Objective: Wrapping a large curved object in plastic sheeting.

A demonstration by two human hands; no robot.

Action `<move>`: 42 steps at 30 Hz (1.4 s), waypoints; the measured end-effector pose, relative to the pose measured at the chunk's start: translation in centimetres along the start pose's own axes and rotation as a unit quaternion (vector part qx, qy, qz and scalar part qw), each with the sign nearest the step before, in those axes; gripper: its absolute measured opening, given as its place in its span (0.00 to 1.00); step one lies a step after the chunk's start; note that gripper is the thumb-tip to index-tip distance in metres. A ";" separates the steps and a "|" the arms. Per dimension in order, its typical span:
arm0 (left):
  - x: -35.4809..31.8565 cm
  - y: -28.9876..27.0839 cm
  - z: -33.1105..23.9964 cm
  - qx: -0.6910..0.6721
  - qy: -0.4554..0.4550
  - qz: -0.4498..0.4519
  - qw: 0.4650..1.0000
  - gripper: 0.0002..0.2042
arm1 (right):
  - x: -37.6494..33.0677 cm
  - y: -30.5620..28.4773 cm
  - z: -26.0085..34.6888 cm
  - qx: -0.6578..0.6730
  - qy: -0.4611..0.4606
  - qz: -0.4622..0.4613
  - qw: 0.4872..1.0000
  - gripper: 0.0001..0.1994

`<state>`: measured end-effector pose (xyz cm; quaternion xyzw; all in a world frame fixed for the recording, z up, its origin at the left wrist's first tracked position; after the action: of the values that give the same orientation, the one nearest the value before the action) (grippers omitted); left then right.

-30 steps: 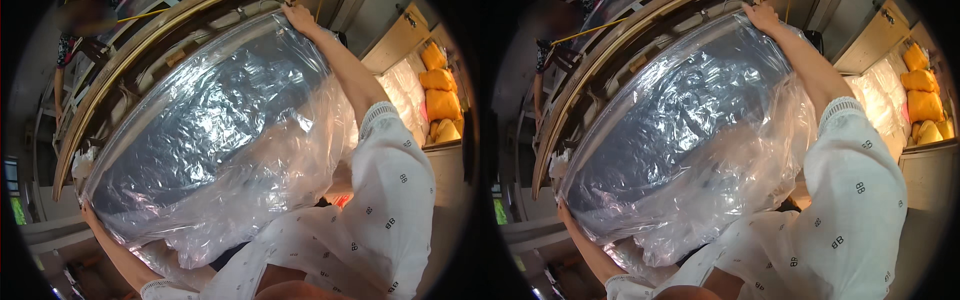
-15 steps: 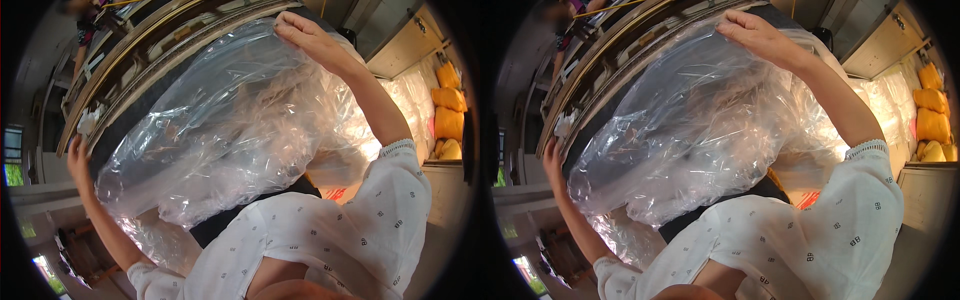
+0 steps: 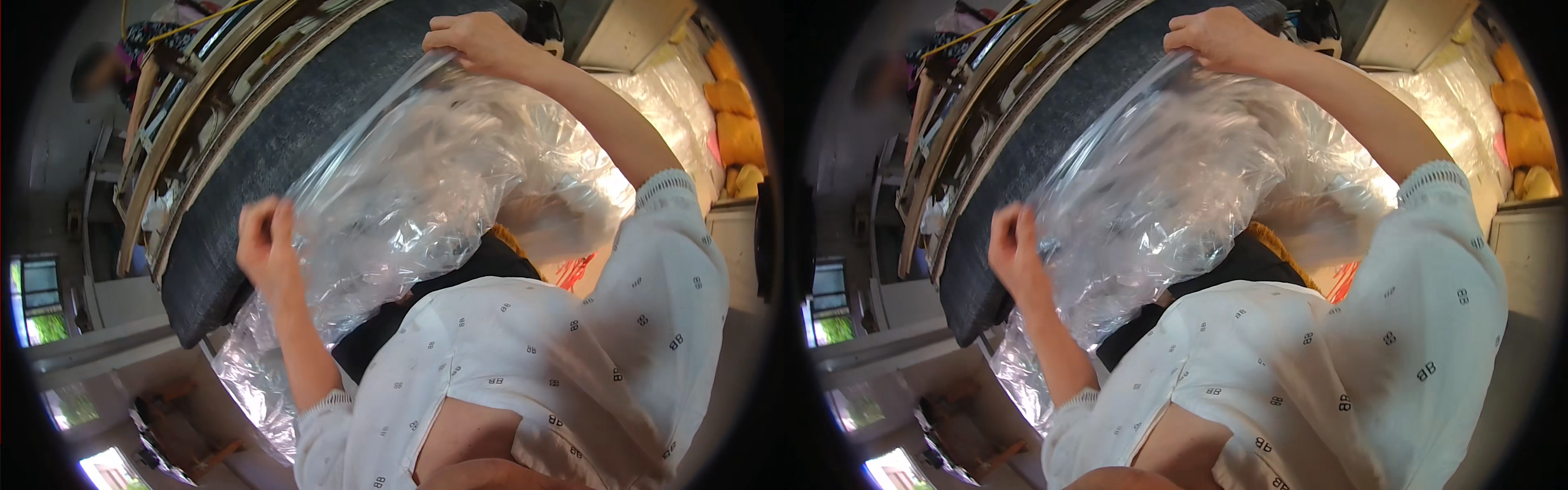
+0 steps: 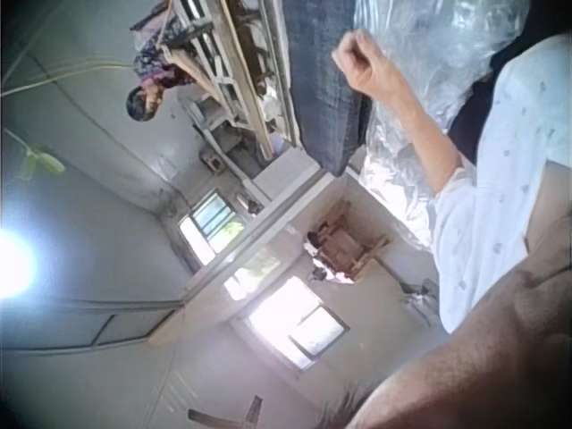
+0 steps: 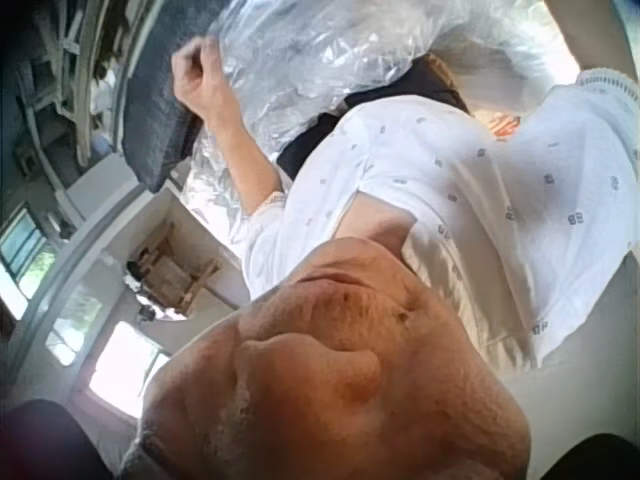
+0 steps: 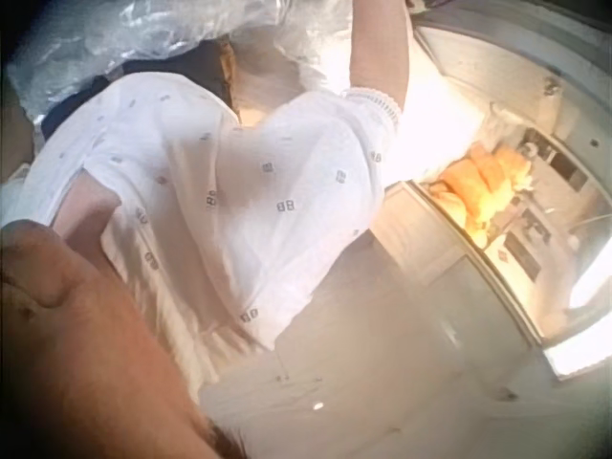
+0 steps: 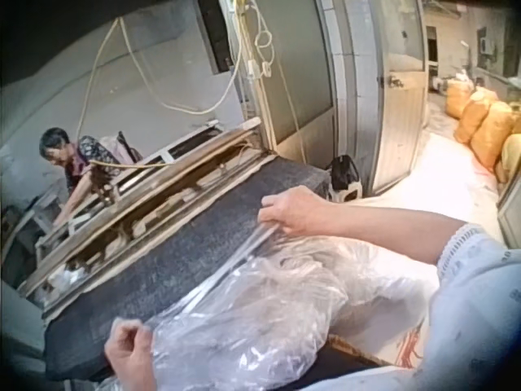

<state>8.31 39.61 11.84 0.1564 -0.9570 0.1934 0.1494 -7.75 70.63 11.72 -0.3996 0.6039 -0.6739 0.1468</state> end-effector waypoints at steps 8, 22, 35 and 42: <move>-11.9 -35.0 -4.5 0.522 0.053 -0.320 0.789 0.12 | -6.6 4.8 1.3 0.066 0.120 -0.138 0.981 0.22; 1.8 -28.2 12.8 0.504 0.042 -0.136 0.852 0.11 | -53.5 2.6 -17.5 -0.229 0.426 0.589 0.647 0.25; 2.6 -38.3 24.6 0.547 -0.048 -0.176 0.817 0.15 | -1.6 -6.1 -17.5 0.248 0.266 -0.281 0.888 0.16; -2.7 -49.1 25.8 0.526 -0.189 -0.161 0.813 0.17 | 2.0 10.6 -18.6 0.002 0.191 -0.022 0.981 0.26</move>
<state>22.47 -13.57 4.08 0.3967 -0.6798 0.6067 -0.1109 -25.35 79.78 3.53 -0.2765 0.6101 -0.7424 0.0146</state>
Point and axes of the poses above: each hand's wrist, its own x-axis towards the middle knuckle, its own y-axis out of the palm, z = x × y, the point moved 5 cm from there along x, towards the middle knuckle, and after that the axes turned 3 degrees about -x, right-handed, at the moved point
